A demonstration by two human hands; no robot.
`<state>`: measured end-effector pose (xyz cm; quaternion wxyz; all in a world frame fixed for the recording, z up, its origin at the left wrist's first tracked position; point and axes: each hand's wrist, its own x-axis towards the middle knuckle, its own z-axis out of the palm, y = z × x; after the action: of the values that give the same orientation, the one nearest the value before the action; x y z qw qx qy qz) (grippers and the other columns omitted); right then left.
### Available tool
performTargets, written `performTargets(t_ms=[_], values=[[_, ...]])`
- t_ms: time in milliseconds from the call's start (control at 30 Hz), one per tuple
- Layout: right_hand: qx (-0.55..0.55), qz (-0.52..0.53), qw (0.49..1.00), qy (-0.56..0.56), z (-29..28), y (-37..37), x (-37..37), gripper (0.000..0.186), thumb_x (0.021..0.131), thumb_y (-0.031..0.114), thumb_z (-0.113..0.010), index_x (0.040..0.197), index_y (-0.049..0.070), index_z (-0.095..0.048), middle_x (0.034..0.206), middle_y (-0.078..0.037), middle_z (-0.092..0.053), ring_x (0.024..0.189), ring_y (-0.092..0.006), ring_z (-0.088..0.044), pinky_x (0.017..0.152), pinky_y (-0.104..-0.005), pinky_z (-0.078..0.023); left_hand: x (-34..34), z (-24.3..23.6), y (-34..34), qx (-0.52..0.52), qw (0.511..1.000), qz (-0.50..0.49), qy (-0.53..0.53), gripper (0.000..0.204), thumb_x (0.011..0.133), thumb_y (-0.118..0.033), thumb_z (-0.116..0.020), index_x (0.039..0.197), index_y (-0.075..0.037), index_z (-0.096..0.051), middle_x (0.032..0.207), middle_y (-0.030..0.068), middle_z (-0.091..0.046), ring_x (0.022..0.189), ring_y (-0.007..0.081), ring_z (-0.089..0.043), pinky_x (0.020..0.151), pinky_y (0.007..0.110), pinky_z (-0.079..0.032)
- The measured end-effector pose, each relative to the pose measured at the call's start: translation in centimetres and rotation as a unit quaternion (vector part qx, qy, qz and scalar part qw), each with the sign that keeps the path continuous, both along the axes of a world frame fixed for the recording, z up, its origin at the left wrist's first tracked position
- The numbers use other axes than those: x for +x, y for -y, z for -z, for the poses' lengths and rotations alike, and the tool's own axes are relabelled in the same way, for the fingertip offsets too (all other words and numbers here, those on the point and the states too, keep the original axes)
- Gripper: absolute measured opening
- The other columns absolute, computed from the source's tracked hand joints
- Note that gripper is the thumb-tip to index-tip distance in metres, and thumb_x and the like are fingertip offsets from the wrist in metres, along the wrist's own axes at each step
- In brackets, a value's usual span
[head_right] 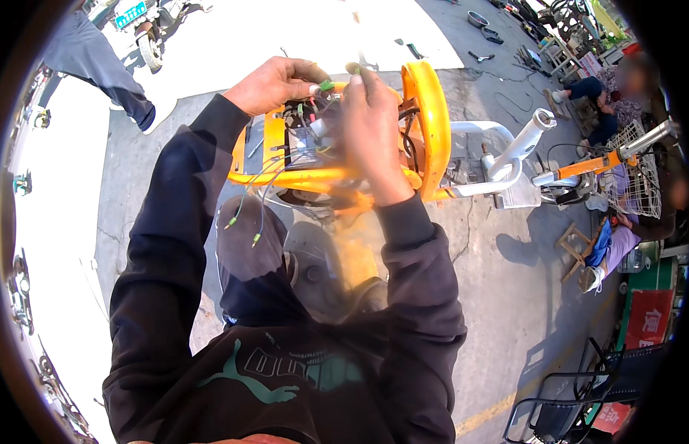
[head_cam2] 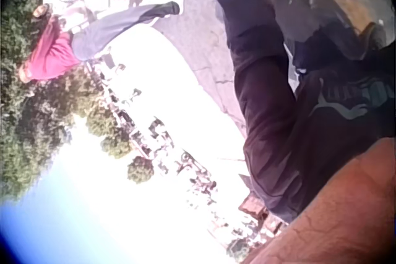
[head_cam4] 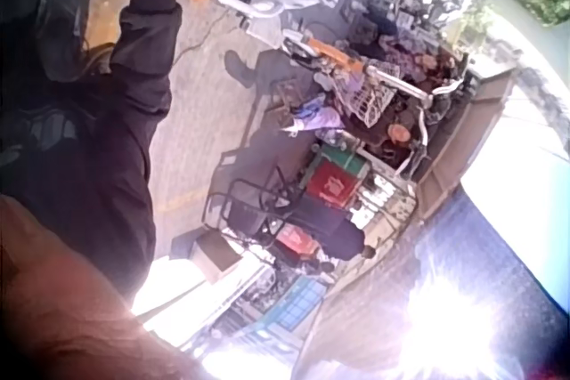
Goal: The person repairs the electrical system of a yellow e-bike. They use pliers to strip and twist wires, connect them to a control unit, and secure the connections with electrical tape. The person also retrieves a new wire from a nearby shelf and cuts it to length.
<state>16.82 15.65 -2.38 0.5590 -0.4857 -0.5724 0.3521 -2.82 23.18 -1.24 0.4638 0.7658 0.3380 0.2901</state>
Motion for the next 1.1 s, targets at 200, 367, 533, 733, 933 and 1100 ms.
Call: performTargets(t_ms=[200, 367, 533, 733, 933, 1100], values=[[-0.119, -0.051, 0.992, -0.006, -1.8, 0.9, 1.2, 0.024, 0.105, 0.018, -0.05, 0.114, -0.004, -0.051, 0.082, -0.006, -0.061, 0.065, -0.012, -0.061, 0.055, -0.0284, -0.052, 0.4, 0.5, -1.0, -0.018, 0.998, 0.058, 0.036, 0.027, 0.098, -0.007, -0.065, 0.123, 0.003, -0.067, 0.105, 0.01, -0.075, 0.096, 0.0124, -0.069, 0.091, 0.027, -0.055], [-0.098, -0.033, 0.994, 0.04, -1.7, 1.6, 2.1, 0.021, 0.104, 0.017, -0.061, 0.106, -0.004, -0.063, 0.075, 0.001, -0.06, 0.063, -0.0023, -0.048, 0.056, -0.0189, -0.04, 0.0, 0.0, -0.9, -0.041, 0.996, 0.072, 0.014, 0.027, 0.099, -0.007, -0.065, 0.123, 0.004, -0.067, 0.107, 0.0109, -0.075, 0.097, 0.0132, -0.07, 0.09, 0.028, -0.057], [0.07, 0.071, 0.973, 0.209, -0.7, 1.4, 2.4, 0.017, 0.098, 0.01, -0.067, 0.108, -0.004, -0.071, 0.079, -0.005, -0.069, 0.065, -0.007, -0.058, 0.061, -0.0233, -0.048, 0.3, -0.2, -0.9, -0.05, 0.996, 0.072, -0.007, 0.028, 0.096, -0.009, -0.071, 0.121, 0.002, -0.07, 0.105, 0.0093, -0.075, 0.095, 0.0133, -0.07, 0.09, 0.028, -0.057], [0.166, 0.068, 0.944, 0.276, 0.0, 1.4, 2.7, 0.016, 0.091, 0.002, -0.071, 0.107, 0.0, -0.074, 0.077, -0.01, -0.069, 0.062, -0.0139, -0.06, 0.061, -0.0275, -0.049, 0.8, -0.5, -0.9, -0.006, 0.995, 0.097, -0.025, 0.022, 0.097, -0.006, -0.067, 0.118, 0.004, -0.068, 0.102, 0.0113, -0.075, 0.099, 0.0161, -0.072, 0.091, 0.029, -0.058], [0.144, 0.046, 0.946, 0.286, 0.1, 1.3, 2.9, 0.017, 0.091, -0.001, -0.07, 0.108, 0.001, -0.073, 0.079, -0.012, -0.069, 0.062, -0.0178, -0.06, 0.062, -0.0291, -0.049, 0.7, 0.2, -1.2, -0.001, 0.996, 0.094, -0.007, 0.021, 0.098, -0.006, -0.066, 0.117, 0.004, -0.067, 0.104, 0.0121, -0.074, 0.102, 0.0165, -0.072, 0.091, 0.029, -0.058], [0.134, 0.037, 0.942, 0.307, 0.0, 1.3, 3.1, 0.018, 0.09, -0.003, -0.07, 0.107, 0.001, -0.073, 0.079, -0.012, -0.068, 0.062, -0.0186, -0.061, 0.061, -0.0289, -0.049, 0.8, 0.1, -1.1, 0.014, 0.996, 0.09, -0.016, 0.022, 0.098, -0.007, -0.067, 0.117, 0.004, -0.067, 0.103, 0.011, -0.074, 0.098, 0.0153, -0.072, 0.089, 0.028, -0.058]])
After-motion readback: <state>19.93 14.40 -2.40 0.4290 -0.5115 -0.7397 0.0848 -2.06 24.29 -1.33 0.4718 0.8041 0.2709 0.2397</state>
